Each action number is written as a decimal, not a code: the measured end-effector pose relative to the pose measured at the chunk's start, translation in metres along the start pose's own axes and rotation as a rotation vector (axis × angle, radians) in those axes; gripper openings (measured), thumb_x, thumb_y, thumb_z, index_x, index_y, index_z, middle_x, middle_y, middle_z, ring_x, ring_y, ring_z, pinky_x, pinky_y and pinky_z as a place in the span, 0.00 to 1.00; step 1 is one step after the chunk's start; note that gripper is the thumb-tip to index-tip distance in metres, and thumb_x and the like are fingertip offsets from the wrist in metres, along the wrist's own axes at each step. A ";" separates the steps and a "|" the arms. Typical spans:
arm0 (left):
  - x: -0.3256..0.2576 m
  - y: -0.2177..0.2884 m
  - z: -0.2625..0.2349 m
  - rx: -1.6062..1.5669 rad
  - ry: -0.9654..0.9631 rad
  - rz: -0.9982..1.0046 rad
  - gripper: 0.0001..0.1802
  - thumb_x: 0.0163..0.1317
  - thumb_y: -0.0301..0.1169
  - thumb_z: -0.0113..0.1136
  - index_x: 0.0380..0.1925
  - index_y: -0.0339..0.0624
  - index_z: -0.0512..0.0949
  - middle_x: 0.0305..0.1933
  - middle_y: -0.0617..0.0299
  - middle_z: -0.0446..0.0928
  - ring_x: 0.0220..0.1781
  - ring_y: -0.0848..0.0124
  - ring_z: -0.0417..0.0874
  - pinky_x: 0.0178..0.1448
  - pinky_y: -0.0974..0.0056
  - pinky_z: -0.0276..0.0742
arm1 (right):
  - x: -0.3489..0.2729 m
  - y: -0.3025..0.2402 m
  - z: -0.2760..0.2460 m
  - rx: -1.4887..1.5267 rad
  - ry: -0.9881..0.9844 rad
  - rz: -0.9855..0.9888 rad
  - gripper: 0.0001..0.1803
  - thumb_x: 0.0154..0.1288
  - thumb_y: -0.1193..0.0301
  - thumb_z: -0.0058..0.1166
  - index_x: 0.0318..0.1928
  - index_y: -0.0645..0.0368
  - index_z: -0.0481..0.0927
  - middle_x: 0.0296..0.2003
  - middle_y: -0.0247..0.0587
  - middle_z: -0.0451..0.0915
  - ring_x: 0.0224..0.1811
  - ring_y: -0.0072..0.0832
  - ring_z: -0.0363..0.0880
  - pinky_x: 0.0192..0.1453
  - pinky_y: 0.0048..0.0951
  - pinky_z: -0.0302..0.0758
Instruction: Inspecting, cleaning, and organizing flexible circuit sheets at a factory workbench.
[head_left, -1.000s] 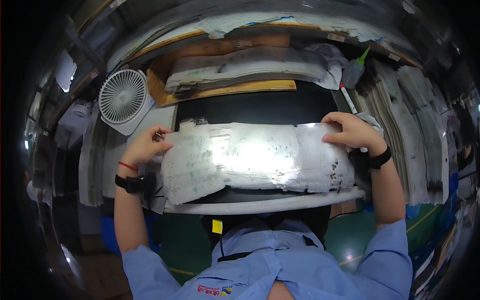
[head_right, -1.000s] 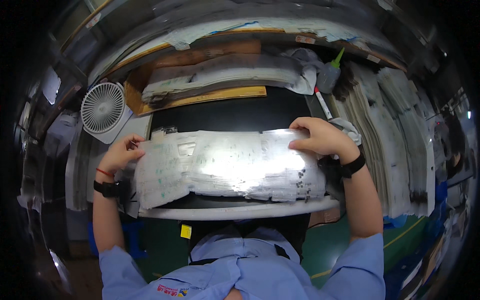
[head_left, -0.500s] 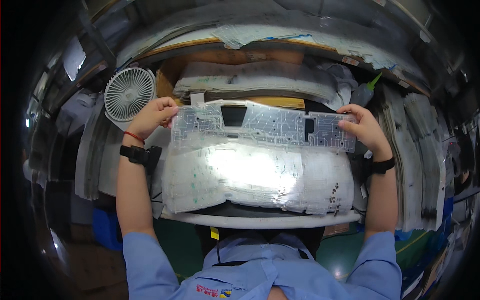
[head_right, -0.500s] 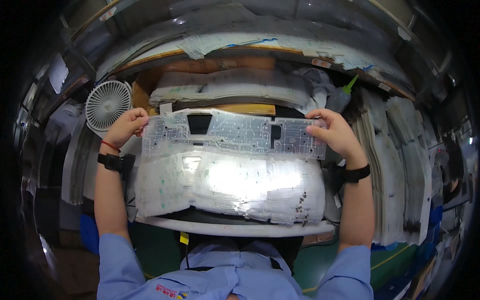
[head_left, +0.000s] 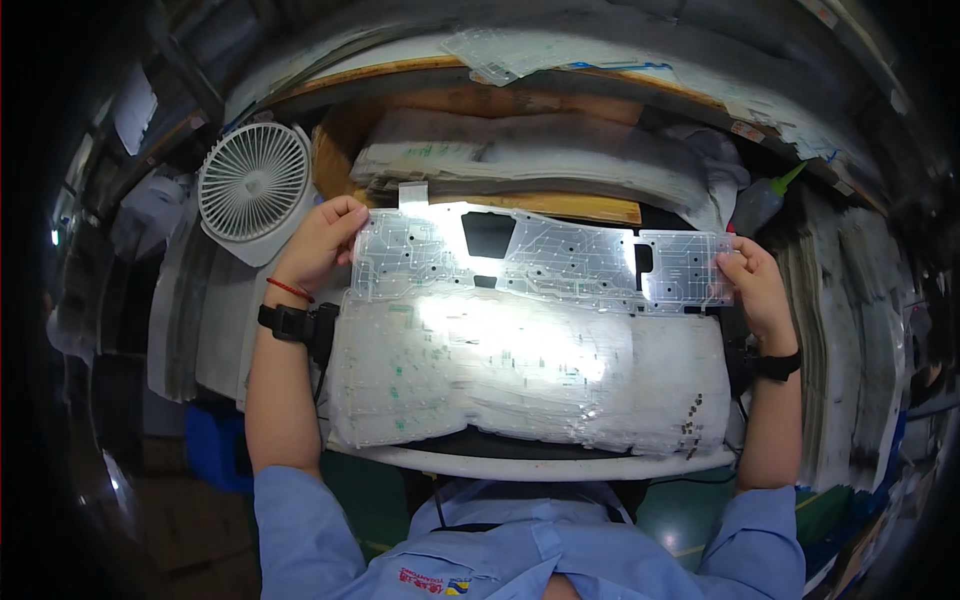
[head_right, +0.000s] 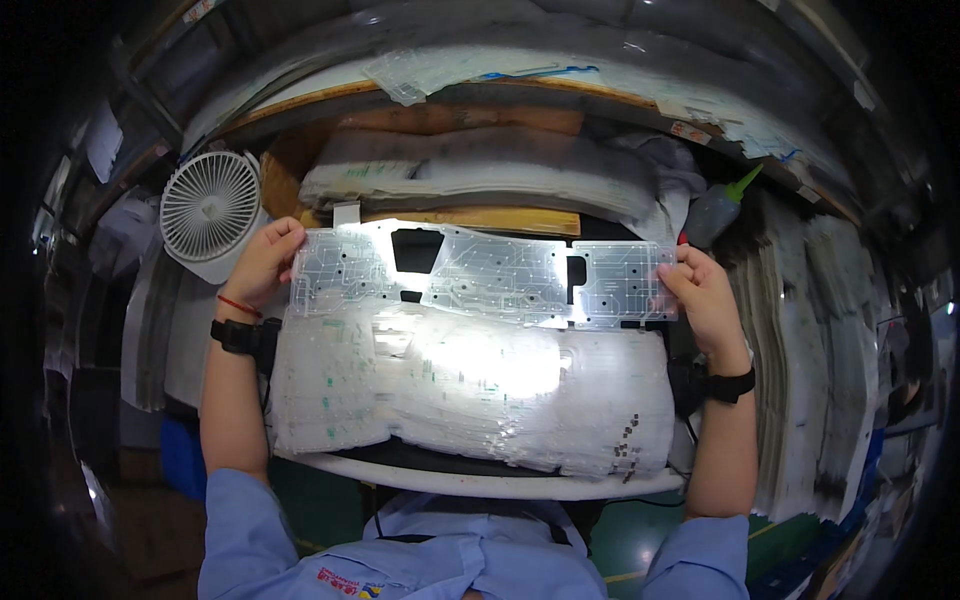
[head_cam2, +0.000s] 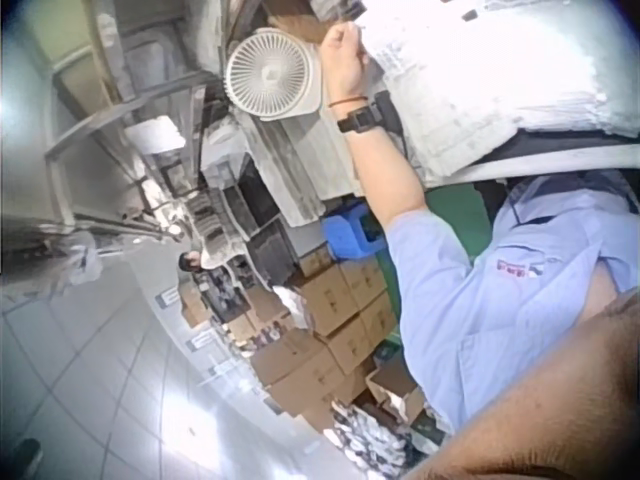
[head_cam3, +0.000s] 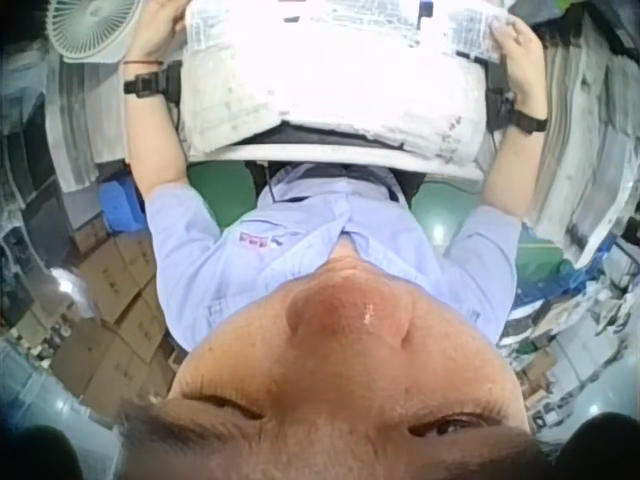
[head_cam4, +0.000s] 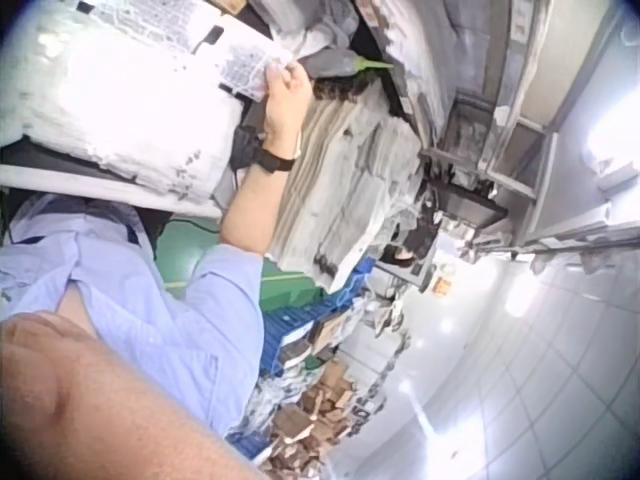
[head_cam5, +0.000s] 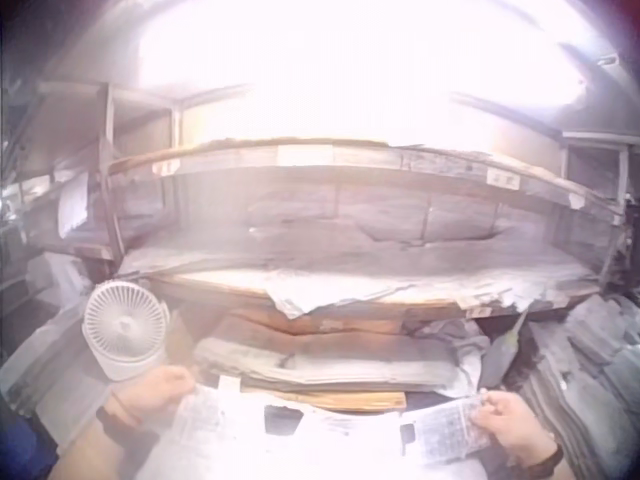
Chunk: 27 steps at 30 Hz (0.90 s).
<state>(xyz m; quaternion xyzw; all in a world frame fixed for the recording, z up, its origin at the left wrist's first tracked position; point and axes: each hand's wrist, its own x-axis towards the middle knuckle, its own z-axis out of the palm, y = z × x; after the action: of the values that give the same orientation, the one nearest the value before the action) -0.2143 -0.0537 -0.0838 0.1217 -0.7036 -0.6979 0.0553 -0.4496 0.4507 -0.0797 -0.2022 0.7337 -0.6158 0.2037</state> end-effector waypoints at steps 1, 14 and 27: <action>0.000 0.000 0.001 -0.003 0.001 -0.005 0.10 0.72 0.36 0.52 0.33 0.44 0.75 0.23 0.72 0.74 0.19 0.87 0.68 0.21 0.81 0.61 | 0.000 0.001 -0.001 -0.001 -0.002 0.005 0.12 0.70 0.71 0.52 0.51 0.63 0.74 0.29 0.30 0.81 0.26 0.14 0.77 0.28 0.14 0.67; -0.004 0.003 0.005 -0.001 0.067 0.010 0.11 0.71 0.37 0.53 0.34 0.43 0.75 0.23 0.72 0.74 0.16 0.88 0.64 0.19 0.81 0.58 | -0.001 -0.003 0.001 -0.006 0.047 0.086 0.13 0.70 0.72 0.49 0.52 0.62 0.75 0.35 0.33 0.83 0.27 0.15 0.78 0.27 0.14 0.70; -0.013 0.007 0.000 -0.067 -0.040 0.052 0.08 0.71 0.34 0.52 0.39 0.41 0.74 0.23 0.69 0.75 0.15 0.86 0.66 0.18 0.80 0.58 | -0.010 -0.014 -0.003 0.296 0.008 -0.116 0.22 0.71 0.71 0.50 0.62 0.64 0.69 0.40 0.35 0.82 0.34 0.14 0.79 0.32 0.13 0.70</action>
<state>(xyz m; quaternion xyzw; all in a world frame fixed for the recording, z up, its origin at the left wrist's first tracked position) -0.2025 -0.0506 -0.0754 0.0874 -0.6838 -0.7216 0.0633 -0.4419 0.4561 -0.0649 -0.2094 0.6228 -0.7288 0.1926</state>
